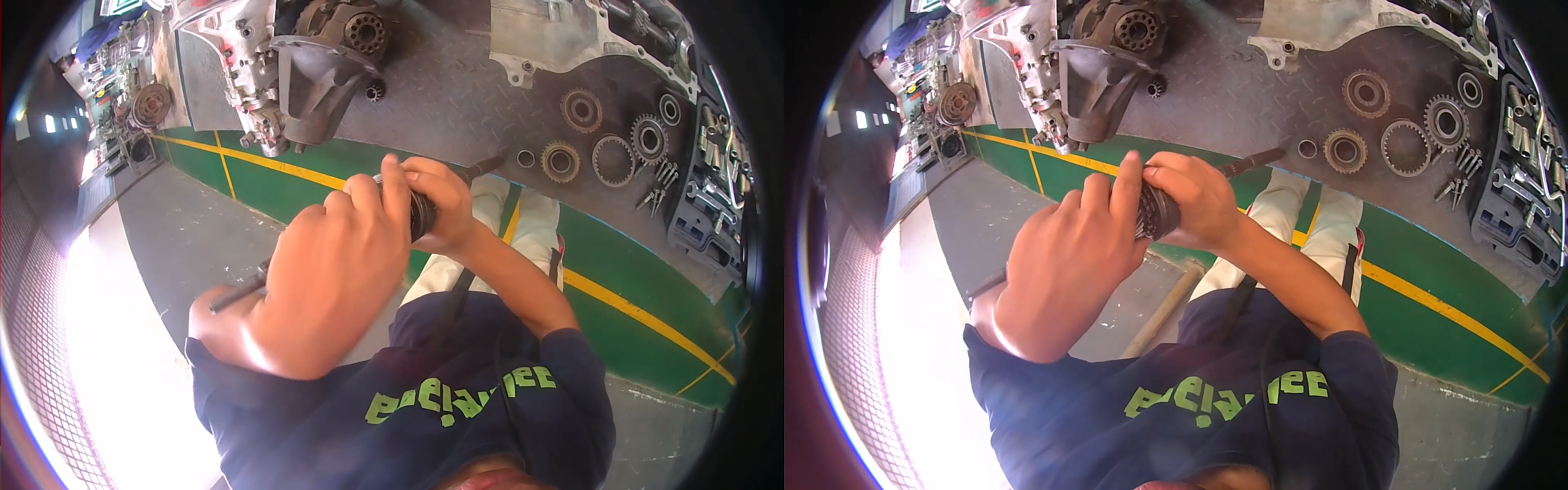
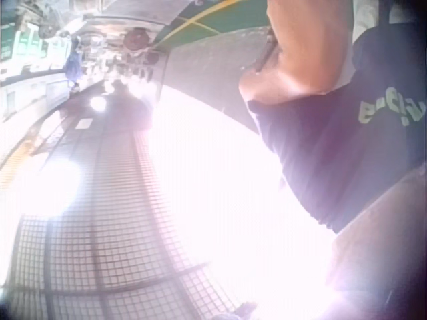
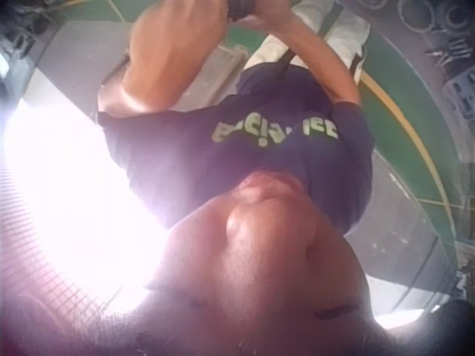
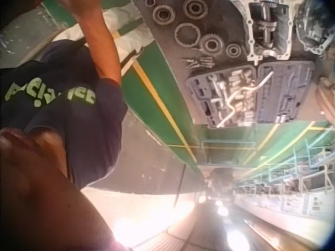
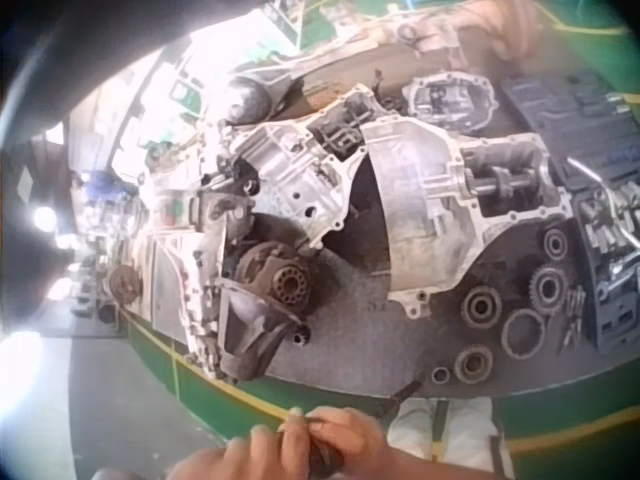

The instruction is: The person picks up and removes various gears, rings, and components from a transmission shaft and places them on a workbench.

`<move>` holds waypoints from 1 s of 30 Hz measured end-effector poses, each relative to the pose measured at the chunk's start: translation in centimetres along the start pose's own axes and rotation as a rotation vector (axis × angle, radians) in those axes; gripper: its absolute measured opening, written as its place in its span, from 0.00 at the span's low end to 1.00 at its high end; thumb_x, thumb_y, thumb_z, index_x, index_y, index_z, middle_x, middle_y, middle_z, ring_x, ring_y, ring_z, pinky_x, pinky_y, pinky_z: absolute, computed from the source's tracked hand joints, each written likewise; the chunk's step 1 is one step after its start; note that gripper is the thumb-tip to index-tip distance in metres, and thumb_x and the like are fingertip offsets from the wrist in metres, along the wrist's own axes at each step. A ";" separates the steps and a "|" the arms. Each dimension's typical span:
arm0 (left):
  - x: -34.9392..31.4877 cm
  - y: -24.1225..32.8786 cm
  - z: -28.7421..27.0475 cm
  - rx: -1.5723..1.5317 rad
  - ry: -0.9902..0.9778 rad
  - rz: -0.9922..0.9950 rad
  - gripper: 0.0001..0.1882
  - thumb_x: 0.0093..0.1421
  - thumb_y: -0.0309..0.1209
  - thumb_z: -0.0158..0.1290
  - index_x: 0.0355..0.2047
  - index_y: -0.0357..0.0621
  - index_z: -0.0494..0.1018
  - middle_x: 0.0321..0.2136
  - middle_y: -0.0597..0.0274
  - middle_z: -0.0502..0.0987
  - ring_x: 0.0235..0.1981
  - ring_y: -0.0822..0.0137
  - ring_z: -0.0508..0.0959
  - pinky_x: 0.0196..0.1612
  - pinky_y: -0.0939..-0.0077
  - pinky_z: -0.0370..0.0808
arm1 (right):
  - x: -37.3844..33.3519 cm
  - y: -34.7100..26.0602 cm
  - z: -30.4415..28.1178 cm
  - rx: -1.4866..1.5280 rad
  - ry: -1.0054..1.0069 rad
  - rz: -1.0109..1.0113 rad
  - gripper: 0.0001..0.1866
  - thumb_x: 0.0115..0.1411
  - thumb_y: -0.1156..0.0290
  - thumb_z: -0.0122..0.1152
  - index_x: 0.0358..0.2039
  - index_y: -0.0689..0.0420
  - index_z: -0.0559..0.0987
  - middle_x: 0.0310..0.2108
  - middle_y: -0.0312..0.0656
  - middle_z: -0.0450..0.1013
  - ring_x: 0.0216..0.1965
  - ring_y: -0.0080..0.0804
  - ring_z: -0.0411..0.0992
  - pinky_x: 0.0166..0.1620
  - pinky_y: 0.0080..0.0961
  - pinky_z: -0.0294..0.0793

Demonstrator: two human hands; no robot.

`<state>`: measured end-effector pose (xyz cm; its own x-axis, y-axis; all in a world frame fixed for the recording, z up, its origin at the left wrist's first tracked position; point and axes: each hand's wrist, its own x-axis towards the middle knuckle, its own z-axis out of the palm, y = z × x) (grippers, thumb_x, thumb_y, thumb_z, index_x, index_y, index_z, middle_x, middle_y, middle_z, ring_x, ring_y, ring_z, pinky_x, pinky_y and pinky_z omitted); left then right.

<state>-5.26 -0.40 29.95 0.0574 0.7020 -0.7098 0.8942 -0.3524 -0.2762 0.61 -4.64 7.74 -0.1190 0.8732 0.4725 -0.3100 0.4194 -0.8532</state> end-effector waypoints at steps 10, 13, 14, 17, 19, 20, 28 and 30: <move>2.3 -1.3 3.6 -0.466 -0.280 -0.240 0.47 0.47 0.57 0.71 0.58 0.40 0.65 0.37 0.47 0.80 0.31 0.44 0.83 0.31 0.56 0.79 | -0.6 -0.3 0.2 -0.142 -0.160 0.091 0.28 0.44 0.72 0.74 0.48 0.52 0.76 0.45 0.40 0.75 0.40 0.38 0.77 0.42 0.31 0.79; 2.2 -1.7 5.3 -0.590 -0.302 -0.279 0.41 0.47 0.55 0.72 0.51 0.42 0.67 0.35 0.47 0.82 0.35 0.42 0.83 0.35 0.53 0.79 | -1.3 -0.1 0.3 -0.233 -0.245 0.043 0.26 0.48 0.69 0.70 0.50 0.51 0.74 0.47 0.37 0.72 0.38 0.35 0.77 0.41 0.30 0.79; 1.8 -1.7 5.8 -0.636 -0.298 -0.293 0.39 0.47 0.55 0.72 0.49 0.43 0.67 0.35 0.47 0.82 0.36 0.42 0.83 0.36 0.53 0.79 | -1.5 -0.1 0.3 -0.238 -0.278 0.034 0.26 0.49 0.68 0.69 0.50 0.50 0.74 0.47 0.37 0.71 0.37 0.35 0.76 0.40 0.30 0.78; 0.5 -1.9 7.5 -0.781 -0.243 -0.303 0.38 0.45 0.50 0.73 0.47 0.42 0.68 0.37 0.46 0.82 0.40 0.40 0.81 0.41 0.52 0.78 | -1.7 -0.8 0.9 -0.255 -0.336 -0.028 0.26 0.52 0.63 0.66 0.52 0.49 0.71 0.46 0.36 0.70 0.33 0.32 0.73 0.37 0.29 0.76; -0.8 -2.5 8.8 -0.918 -0.299 -0.331 0.39 0.43 0.44 0.75 0.50 0.41 0.70 0.40 0.47 0.81 0.43 0.42 0.81 0.44 0.56 0.78 | -1.6 -2.1 1.2 -0.347 -0.463 -0.035 0.26 0.53 0.63 0.65 0.53 0.48 0.70 0.45 0.37 0.70 0.32 0.31 0.72 0.35 0.28 0.74; -1.5 -2.8 9.6 -1.026 -0.339 -0.342 0.40 0.43 0.43 0.75 0.52 0.41 0.70 0.41 0.48 0.81 0.43 0.45 0.81 0.45 0.57 0.78 | -1.4 -2.9 1.2 -0.397 -0.531 -0.038 0.27 0.53 0.63 0.64 0.53 0.48 0.69 0.45 0.37 0.70 0.31 0.30 0.71 0.34 0.27 0.73; -1.3 -1.0 19.2 -1.763 -0.128 0.039 0.33 0.53 0.32 0.67 0.59 0.40 0.71 0.54 0.56 0.78 0.55 0.59 0.78 0.58 0.63 0.75 | 1.8 -7.9 0.1 -0.872 -1.121 -0.184 0.21 0.58 0.67 0.60 0.52 0.48 0.68 0.48 0.45 0.68 0.30 0.37 0.71 0.31 0.32 0.70; 1.2 0.2 20.8 -1.896 -0.053 0.210 0.32 0.53 0.32 0.66 0.59 0.40 0.72 0.53 0.56 0.78 0.55 0.58 0.78 0.59 0.61 0.74 | 3.2 -8.3 -0.2 -0.994 -1.267 -0.194 0.20 0.61 0.67 0.58 0.53 0.51 0.68 0.48 0.47 0.67 0.29 0.40 0.71 0.33 0.36 0.71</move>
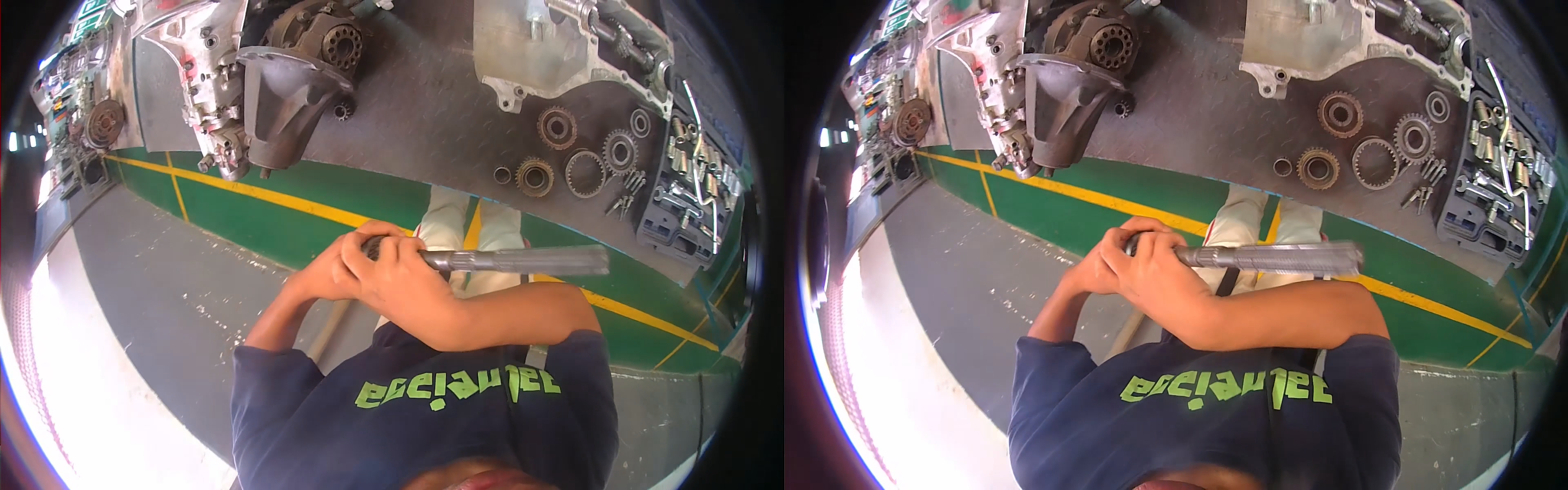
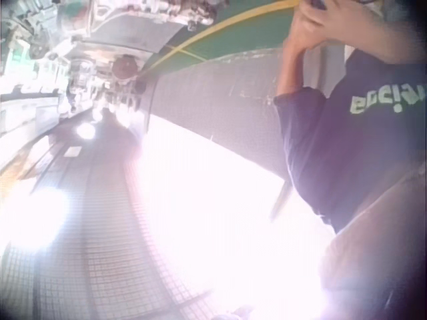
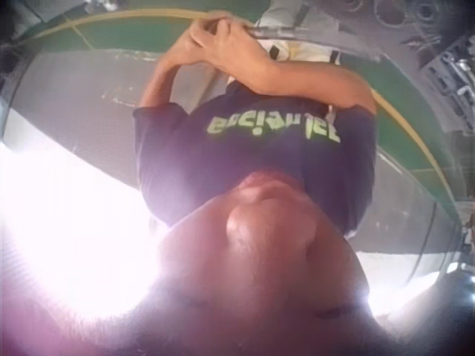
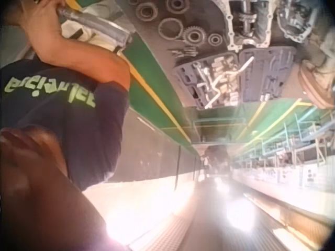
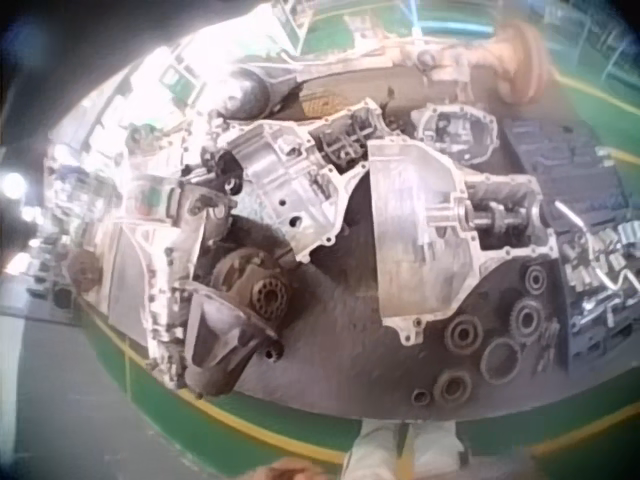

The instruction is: The person picks up and removes various gears, rings, and components from a transmission shaft and places them on a workbench.

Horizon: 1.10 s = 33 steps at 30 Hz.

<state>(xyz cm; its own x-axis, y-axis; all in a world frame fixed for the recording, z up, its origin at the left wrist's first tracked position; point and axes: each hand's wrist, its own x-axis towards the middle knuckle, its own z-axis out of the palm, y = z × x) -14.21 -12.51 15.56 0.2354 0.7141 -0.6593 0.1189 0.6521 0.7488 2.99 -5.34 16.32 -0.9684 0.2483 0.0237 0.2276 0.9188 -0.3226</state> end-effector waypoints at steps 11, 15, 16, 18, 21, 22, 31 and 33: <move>11.8 1.0 0.5 -0.205 -0.312 0.793 0.23 0.60 0.27 0.54 0.57 0.40 0.70 0.54 0.54 0.74 0.55 0.55 0.76 0.59 0.60 0.72 | -0.6 1.9 -5.1 -0.689 -0.305 0.035 0.22 0.56 0.73 0.62 0.53 0.57 0.72 0.47 0.49 0.67 0.32 0.45 0.74 0.36 0.46 0.75; 14.1 0.5 1.0 -0.174 -0.319 0.905 0.20 0.65 0.36 0.50 0.54 0.41 0.75 0.53 0.50 0.74 0.55 0.52 0.75 0.60 0.57 0.71 | 0.2 2.4 -4.2 -0.897 -0.392 -0.068 0.22 0.57 0.72 0.62 0.53 0.57 0.72 0.47 0.49 0.67 0.32 0.45 0.74 0.37 0.46 0.75; 14.5 0.1 1.1 -0.113 -0.302 0.940 0.20 0.68 0.40 0.48 0.53 0.41 0.76 0.54 0.49 0.73 0.55 0.52 0.75 0.60 0.56 0.71 | 0.3 2.5 -4.0 -0.929 -0.408 -0.079 0.23 0.57 0.72 0.62 0.54 0.57 0.72 0.47 0.49 0.67 0.32 0.45 0.74 0.38 0.46 0.76; 14.7 -0.6 1.3 -0.156 -0.304 0.953 0.20 0.67 0.39 0.49 0.52 0.41 0.77 0.54 0.49 0.74 0.55 0.52 0.75 0.60 0.56 0.71 | 0.6 2.3 -3.4 -0.991 -0.447 -0.107 0.23 0.57 0.72 0.61 0.54 0.57 0.71 0.47 0.49 0.67 0.32 0.46 0.74 0.38 0.46 0.76; 14.8 -1.7 1.3 -0.172 -0.271 0.982 0.20 0.67 0.40 0.50 0.53 0.43 0.77 0.53 0.49 0.74 0.54 0.52 0.76 0.60 0.57 0.72 | 0.9 1.9 -2.8 -1.047 -0.494 -0.137 0.23 0.58 0.72 0.61 0.55 0.57 0.71 0.47 0.49 0.67 0.33 0.46 0.74 0.39 0.47 0.76; 14.7 -2.0 1.2 -0.166 -0.253 0.998 0.20 0.67 0.40 0.50 0.53 0.44 0.77 0.53 0.49 0.74 0.54 0.52 0.76 0.60 0.57 0.72 | 1.0 1.7 -2.5 -1.058 -0.502 -0.144 0.23 0.58 0.72 0.61 0.55 0.57 0.71 0.47 0.49 0.67 0.33 0.46 0.74 0.39 0.47 0.77; 13.0 -2.8 -0.2 -0.064 -0.265 0.980 0.21 0.59 0.34 0.55 0.54 0.47 0.77 0.57 0.54 0.71 0.64 0.51 0.66 0.65 0.52 0.65 | 1.9 -0.4 -2.6 -1.106 -0.557 -0.108 0.25 0.59 0.71 0.60 0.57 0.57 0.69 0.47 0.49 0.67 0.33 0.46 0.75 0.42 0.48 0.78; 12.8 -2.9 -0.5 -0.063 -0.321 0.931 0.22 0.59 0.36 0.56 0.54 0.49 0.77 0.59 0.59 0.71 0.69 0.47 0.60 0.67 0.46 0.62 | 2.1 -0.7 -2.5 -1.112 -0.547 -0.090 0.25 0.59 0.72 0.61 0.57 0.57 0.69 0.47 0.49 0.67 0.33 0.46 0.75 0.41 0.47 0.79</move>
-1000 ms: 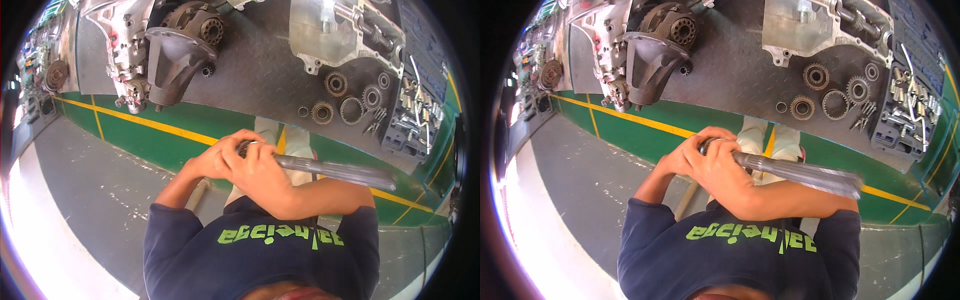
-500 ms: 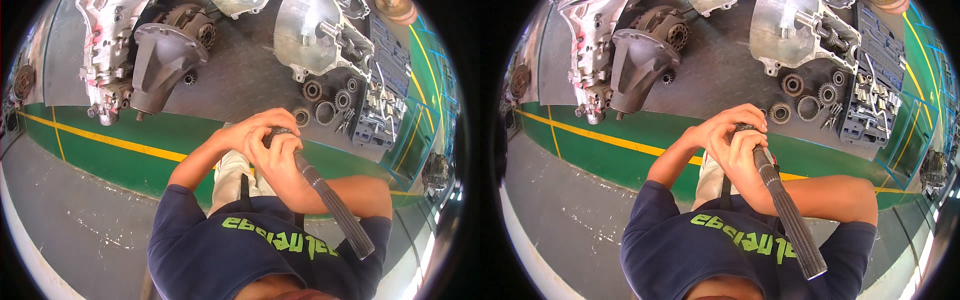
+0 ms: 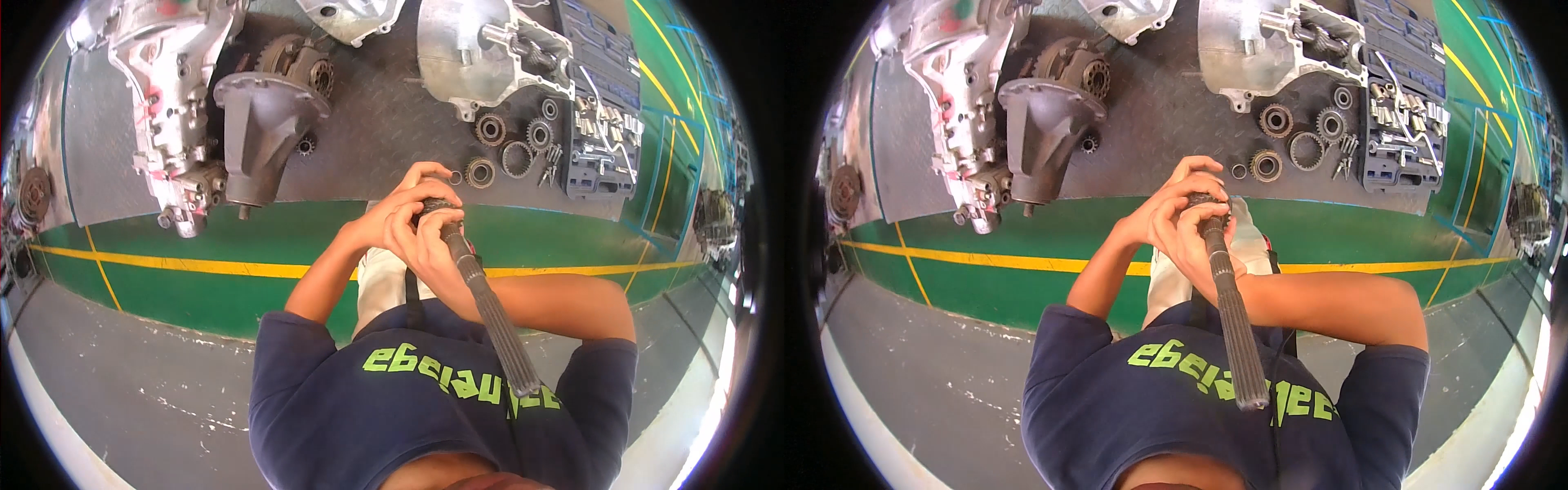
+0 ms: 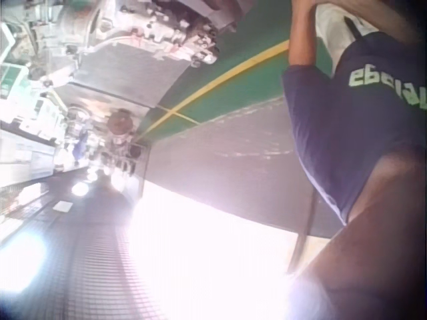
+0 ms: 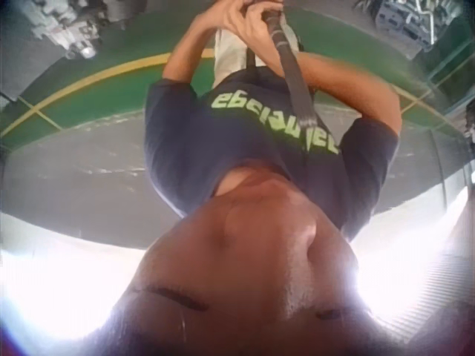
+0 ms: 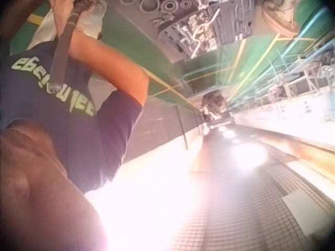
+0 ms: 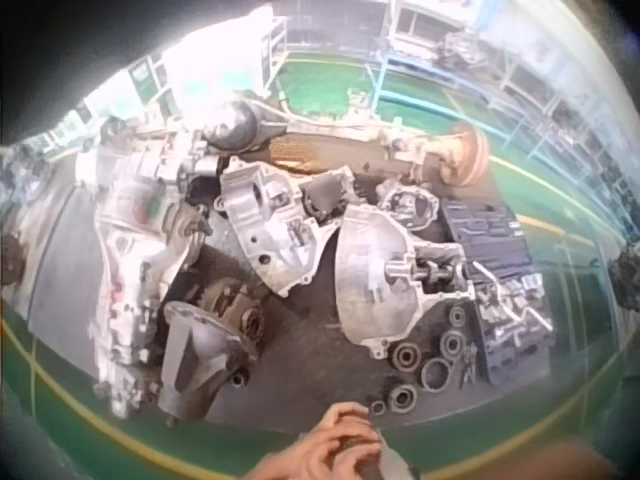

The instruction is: The person picks up and removes various gears, rings, and components from a transmission shaft and places them on a workbench.

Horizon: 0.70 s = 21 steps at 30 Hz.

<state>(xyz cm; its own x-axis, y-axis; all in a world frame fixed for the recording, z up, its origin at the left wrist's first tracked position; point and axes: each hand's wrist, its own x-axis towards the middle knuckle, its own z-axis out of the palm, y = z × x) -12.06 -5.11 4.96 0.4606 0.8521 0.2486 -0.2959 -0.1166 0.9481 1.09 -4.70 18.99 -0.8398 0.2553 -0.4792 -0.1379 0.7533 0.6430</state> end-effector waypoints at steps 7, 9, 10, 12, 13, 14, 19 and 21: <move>0.1 0.3 0.7 0.106 0.041 0.034 0.17 0.64 0.37 0.52 0.50 0.48 0.81 0.55 0.62 0.75 0.73 0.44 0.56 0.72 0.45 0.56 | 0.0 -0.3 0.0 0.012 0.008 0.080 0.29 0.51 0.81 0.65 0.55 0.58 0.70 0.45 0.50 0.68 0.32 0.46 0.76 0.39 0.45 0.77; 0.1 0.5 0.5 0.124 0.029 -0.048 0.16 0.65 0.36 0.51 0.49 0.47 0.81 0.55 0.61 0.75 0.72 0.44 0.58 0.73 0.47 0.56 | 0.0 -0.3 0.2 0.021 0.007 0.090 0.29 0.51 0.82 0.65 0.55 0.58 0.70 0.45 0.50 0.68 0.32 0.46 0.76 0.39 0.45 0.77; 0.3 0.6 0.1 0.006 0.025 -0.096 0.16 0.65 0.37 0.52 0.49 0.46 0.81 0.55 0.60 0.74 0.70 0.47 0.61 0.72 0.53 0.59 | 0.0 -0.3 0.3 0.022 0.003 0.084 0.29 0.51 0.82 0.64 0.55 0.58 0.70 0.45 0.50 0.68 0.32 0.46 0.76 0.40 0.45 0.77; 0.3 0.9 -0.1 0.030 0.006 -0.127 0.17 0.64 0.36 0.54 0.50 0.45 0.79 0.56 0.58 0.74 0.67 0.49 0.65 0.70 0.55 0.62 | 0.0 -0.3 0.3 0.044 -0.022 0.076 0.28 0.53 0.80 0.63 0.56 0.59 0.69 0.45 0.50 0.68 0.33 0.46 0.75 0.41 0.45 0.76; 0.3 1.1 -0.2 0.042 -0.003 -0.141 0.18 0.63 0.36 0.55 0.51 0.44 0.79 0.56 0.58 0.73 0.66 0.50 0.66 0.69 0.57 0.63 | 0.2 -0.4 0.3 0.067 -0.013 0.093 0.27 0.54 0.79 0.63 0.56 0.59 0.69 0.45 0.49 0.68 0.35 0.46 0.75 0.40 0.44 0.76; 0.3 1.2 -0.4 0.000 -0.008 -0.150 0.19 0.63 0.35 0.56 0.52 0.44 0.78 0.57 0.57 0.73 0.65 0.52 0.67 0.68 0.58 0.65 | 0.3 -0.4 0.3 0.090 -0.004 0.109 0.26 0.55 0.78 0.62 0.56 0.59 0.69 0.45 0.49 0.68 0.37 0.46 0.74 0.40 0.44 0.76; -0.3 2.1 -1.0 -0.153 -0.036 -0.240 0.24 0.59 0.32 0.61 0.57 0.44 0.75 0.59 0.57 0.70 0.63 0.56 0.70 0.64 0.61 0.69 | 1.1 -0.4 -0.8 0.071 -0.020 0.124 0.34 0.43 0.83 0.67 0.55 0.60 0.71 0.46 0.51 0.65 0.49 0.45 0.71 0.38 0.44 0.79; -0.5 2.3 -1.4 -0.118 -0.042 -0.203 0.25 0.58 0.31 0.61 0.57 0.44 0.75 0.60 0.57 0.70 0.63 0.57 0.70 0.64 0.62 0.70 | 1.2 0.0 -1.5 0.005 -0.115 0.024 0.26 0.57 0.74 0.62 0.57 0.59 0.70 0.50 0.51 0.65 0.52 0.44 0.69 0.40 0.43 0.76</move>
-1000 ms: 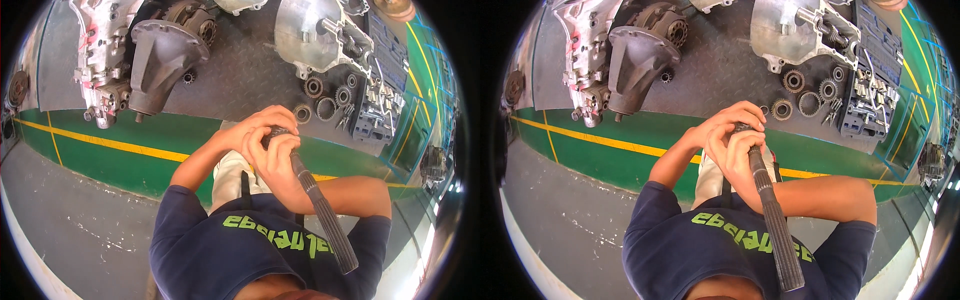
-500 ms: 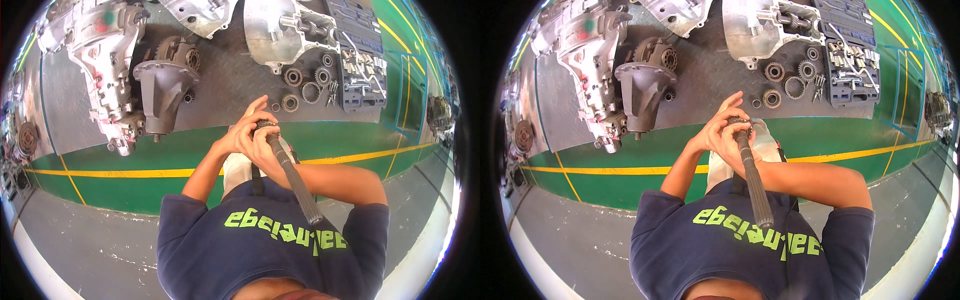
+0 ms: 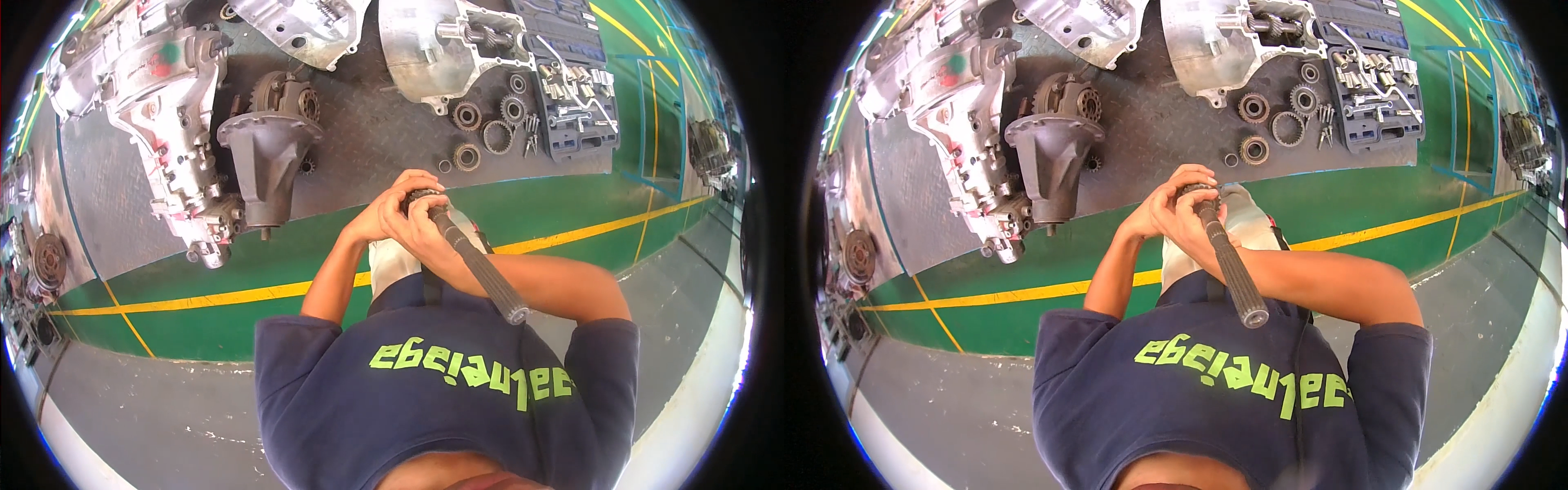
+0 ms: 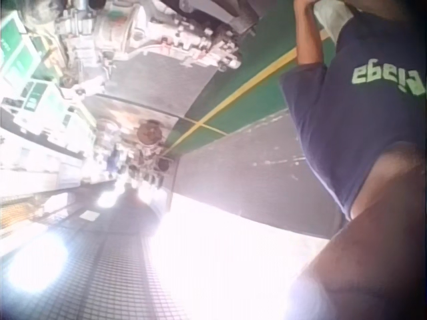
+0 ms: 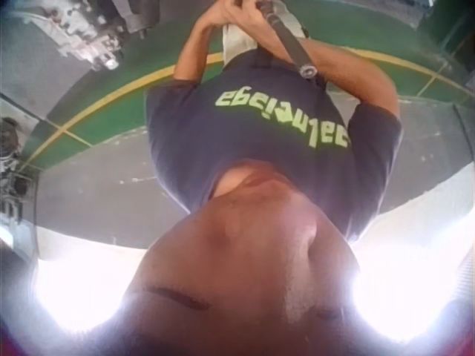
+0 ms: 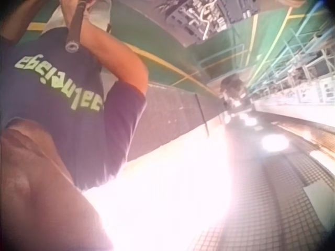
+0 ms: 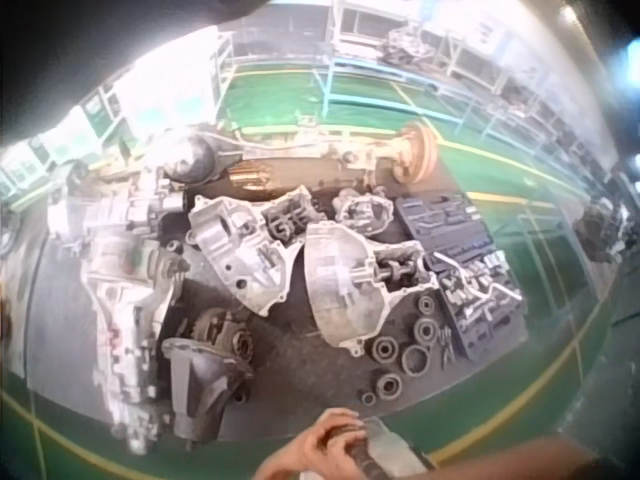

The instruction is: The person picks up and removes various gears, rings, and components from a transmission shaft and places them on a workbench.

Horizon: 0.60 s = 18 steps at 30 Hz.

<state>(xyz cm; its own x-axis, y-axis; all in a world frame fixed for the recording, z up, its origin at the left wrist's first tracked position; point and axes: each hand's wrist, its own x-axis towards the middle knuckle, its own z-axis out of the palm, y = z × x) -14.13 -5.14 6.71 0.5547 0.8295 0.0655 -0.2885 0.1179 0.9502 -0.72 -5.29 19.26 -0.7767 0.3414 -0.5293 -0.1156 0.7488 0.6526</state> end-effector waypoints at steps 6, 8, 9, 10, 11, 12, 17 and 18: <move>-0.3 0.1 -0.3 -0.054 0.066 -0.027 0.26 0.57 0.27 0.62 0.57 0.46 0.75 0.57 0.55 0.72 0.62 0.58 0.71 0.63 0.62 0.71 | -0.4 0.7 -1.0 0.069 0.055 0.101 0.29 0.58 0.71 0.60 0.61 0.59 0.70 0.53 0.48 0.66 0.54 0.43 0.68 0.51 0.41 0.73; 0.0 -0.1 0.0 -0.075 0.093 -0.014 0.25 0.56 0.26 0.62 0.56 0.46 0.75 0.56 0.55 0.73 0.61 0.58 0.72 0.63 0.63 0.71 | -0.3 0.4 -0.9 0.152 0.127 0.119 0.29 0.54 0.70 0.64 0.58 0.58 0.73 0.53 0.47 0.67 0.54 0.42 0.69 0.53 0.41 0.73; 0.1 -0.2 0.2 -0.065 0.102 0.010 0.25 0.56 0.26 0.62 0.55 0.46 0.75 0.55 0.55 0.73 0.60 0.58 0.72 0.62 0.63 0.71 | -0.1 0.3 -0.7 0.163 0.182 0.106 0.30 0.50 0.71 0.68 0.56 0.58 0.75 0.54 0.46 0.67 0.53 0.42 0.69 0.53 0.43 0.73; 0.0 -0.3 0.4 -0.052 0.115 0.031 0.24 0.56 0.26 0.62 0.55 0.46 0.76 0.55 0.55 0.74 0.60 0.58 0.72 0.62 0.63 0.71 | -0.4 0.2 -0.7 0.176 0.247 0.082 0.27 0.50 0.70 0.67 0.53 0.58 0.77 0.54 0.45 0.68 0.50 0.42 0.71 0.51 0.42 0.73; 0.0 -0.3 0.6 -0.040 0.158 -0.006 0.26 0.50 0.25 0.65 0.52 0.46 0.76 0.55 0.56 0.73 0.60 0.59 0.72 0.62 0.63 0.70 | -0.6 0.1 -0.6 0.356 0.349 0.044 0.24 0.51 0.68 0.67 0.51 0.58 0.78 0.54 0.43 0.70 0.48 0.42 0.73 0.50 0.42 0.74; -0.2 -0.2 0.8 -0.079 0.164 -0.057 0.28 0.48 0.25 0.66 0.52 0.47 0.77 0.56 0.56 0.73 0.59 0.59 0.72 0.62 0.63 0.70 | -1.3 0.1 -0.2 0.570 0.514 -0.008 0.21 0.52 0.68 0.64 0.48 0.58 0.79 0.54 0.43 0.71 0.47 0.43 0.74 0.49 0.42 0.75; -1.2 0.3 1.7 -0.129 0.207 -0.190 0.33 0.38 0.23 0.69 0.50 0.49 0.78 0.58 0.56 0.72 0.59 0.59 0.72 0.63 0.63 0.69 | -6.4 -0.9 5.0 1.565 -0.334 -0.395 0.10 0.56 0.72 0.57 0.38 0.58 0.79 0.50 0.49 0.75 0.47 0.47 0.76 0.48 0.42 0.77; -1.4 0.5 2.0 -0.097 0.215 -0.196 0.33 0.38 0.23 0.69 0.50 0.49 0.78 0.58 0.56 0.72 0.60 0.59 0.72 0.63 0.63 0.69 | -6.8 -1.4 7.5 1.553 -0.445 -0.249 0.10 0.57 0.72 0.56 0.39 0.58 0.79 0.52 0.51 0.74 0.49 0.48 0.76 0.49 0.41 0.76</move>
<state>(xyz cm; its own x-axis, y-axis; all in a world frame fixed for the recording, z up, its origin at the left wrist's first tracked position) -13.52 -7.36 7.64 0.4321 0.8811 -0.1922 -0.2711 0.3302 0.9041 9.37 -4.41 17.83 -0.5741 0.0531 -0.8171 0.7080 0.5334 -0.4629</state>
